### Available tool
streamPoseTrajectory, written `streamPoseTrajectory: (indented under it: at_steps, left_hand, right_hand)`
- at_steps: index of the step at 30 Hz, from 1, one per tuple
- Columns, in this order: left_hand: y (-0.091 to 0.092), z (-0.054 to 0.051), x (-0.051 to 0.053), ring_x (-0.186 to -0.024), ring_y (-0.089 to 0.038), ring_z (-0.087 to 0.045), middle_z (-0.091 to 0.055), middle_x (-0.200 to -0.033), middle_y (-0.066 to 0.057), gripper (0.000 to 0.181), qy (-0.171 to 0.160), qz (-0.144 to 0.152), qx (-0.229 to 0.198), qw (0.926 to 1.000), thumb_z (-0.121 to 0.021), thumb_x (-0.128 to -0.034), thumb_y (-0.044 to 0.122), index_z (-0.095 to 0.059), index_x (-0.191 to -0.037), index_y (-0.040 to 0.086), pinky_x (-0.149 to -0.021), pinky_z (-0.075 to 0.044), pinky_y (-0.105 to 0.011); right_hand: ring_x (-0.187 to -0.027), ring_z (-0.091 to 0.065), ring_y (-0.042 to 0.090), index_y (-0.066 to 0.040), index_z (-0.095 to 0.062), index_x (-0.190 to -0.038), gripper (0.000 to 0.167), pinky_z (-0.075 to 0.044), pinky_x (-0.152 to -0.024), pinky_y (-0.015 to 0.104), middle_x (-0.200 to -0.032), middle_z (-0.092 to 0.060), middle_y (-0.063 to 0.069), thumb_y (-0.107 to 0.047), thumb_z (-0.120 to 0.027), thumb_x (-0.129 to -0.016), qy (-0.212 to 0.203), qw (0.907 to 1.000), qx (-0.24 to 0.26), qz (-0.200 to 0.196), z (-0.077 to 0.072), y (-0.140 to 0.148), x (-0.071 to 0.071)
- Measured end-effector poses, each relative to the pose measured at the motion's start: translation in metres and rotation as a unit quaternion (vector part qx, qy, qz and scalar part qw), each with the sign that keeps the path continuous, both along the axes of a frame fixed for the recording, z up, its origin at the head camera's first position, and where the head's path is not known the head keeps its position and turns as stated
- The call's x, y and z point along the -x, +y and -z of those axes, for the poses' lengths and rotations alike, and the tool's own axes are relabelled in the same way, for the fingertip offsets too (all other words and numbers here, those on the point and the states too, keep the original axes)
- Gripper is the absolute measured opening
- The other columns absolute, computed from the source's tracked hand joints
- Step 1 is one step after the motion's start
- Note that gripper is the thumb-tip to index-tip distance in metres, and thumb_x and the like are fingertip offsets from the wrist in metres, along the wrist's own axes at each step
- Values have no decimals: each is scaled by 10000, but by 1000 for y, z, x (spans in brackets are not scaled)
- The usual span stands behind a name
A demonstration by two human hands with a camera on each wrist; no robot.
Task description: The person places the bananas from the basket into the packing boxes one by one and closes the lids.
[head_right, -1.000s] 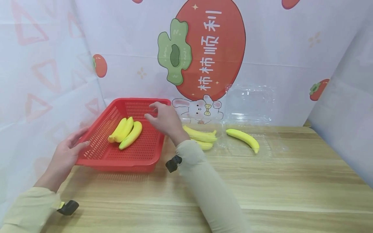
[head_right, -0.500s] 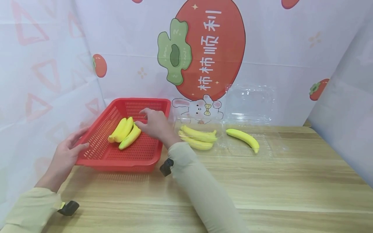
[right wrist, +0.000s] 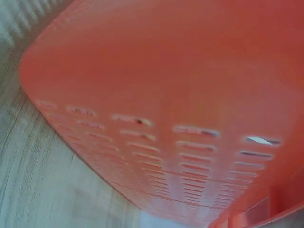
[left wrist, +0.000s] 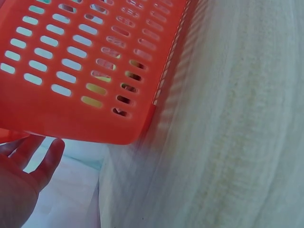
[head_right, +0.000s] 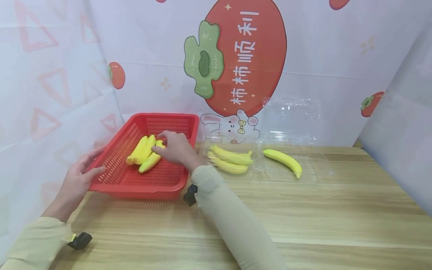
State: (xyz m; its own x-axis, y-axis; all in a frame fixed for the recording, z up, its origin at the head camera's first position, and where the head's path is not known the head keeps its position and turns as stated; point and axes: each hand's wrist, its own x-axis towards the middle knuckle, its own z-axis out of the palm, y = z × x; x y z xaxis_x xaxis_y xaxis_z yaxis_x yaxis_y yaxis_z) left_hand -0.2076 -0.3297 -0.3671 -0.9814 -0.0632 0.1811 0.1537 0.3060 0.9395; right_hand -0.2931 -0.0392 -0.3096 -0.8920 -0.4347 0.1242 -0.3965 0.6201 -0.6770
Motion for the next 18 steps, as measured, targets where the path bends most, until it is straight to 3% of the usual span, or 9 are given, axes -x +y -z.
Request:
streamPoseTrajectory:
  at_steps: [5, 9, 14, 18]
  left_hand:
    - [-3, 3, 0, -1008, 14, -623, -494, -1386, 130, 663, 130, 271, -141, 9994, -611, -1073, 137, -340, -1675, 194, -756, -615, -157]
    - [-4, 4, 0, -999, 10, -640, -489, -1367, 157, 672, 142, 417, -253, 9987, -617, -1068, 122, -342, -1675, 206, -747, -623, -173]
    - [-4, 4, -1, -1000, 12, -639, -465, -1427, 79, 694, 99, 461, -263, 9985, -630, -1062, 115, -334, -1679, 223, -752, -623, -175]
    - [-5, 4, -2, -1007, 13, -632, -395, -1517, -57, 709, 37, 451, -210, 9988, -642, -1058, 127, -329, -1681, 252, -755, -625, -179]
  right_hand:
    - [-1173, -692, 224, -153, -648, -1437, 498, -629, -871, 306, -1300, -740, 79, -377, -737, -1000, 47, 9999, -64, -79, 2, 0, 3]
    - [-1192, -680, 230, -157, -645, -1438, 502, -628, -883, 314, -1318, -736, 97, -382, -739, -999, 3, 9998, -167, -118, 4, -3, 5]
    - [-1176, -684, 212, -160, -643, -1446, 523, -630, -892, 309, -1308, -739, 94, -396, -747, -991, 65, 9994, -316, -133, 5, -6, 6]
    - [-1156, -687, 199, -158, -639, -1453, 537, -622, -896, 305, -1280, -743, 80, -395, -754, -985, 118, 9986, -459, -235, 5, -9, 7]
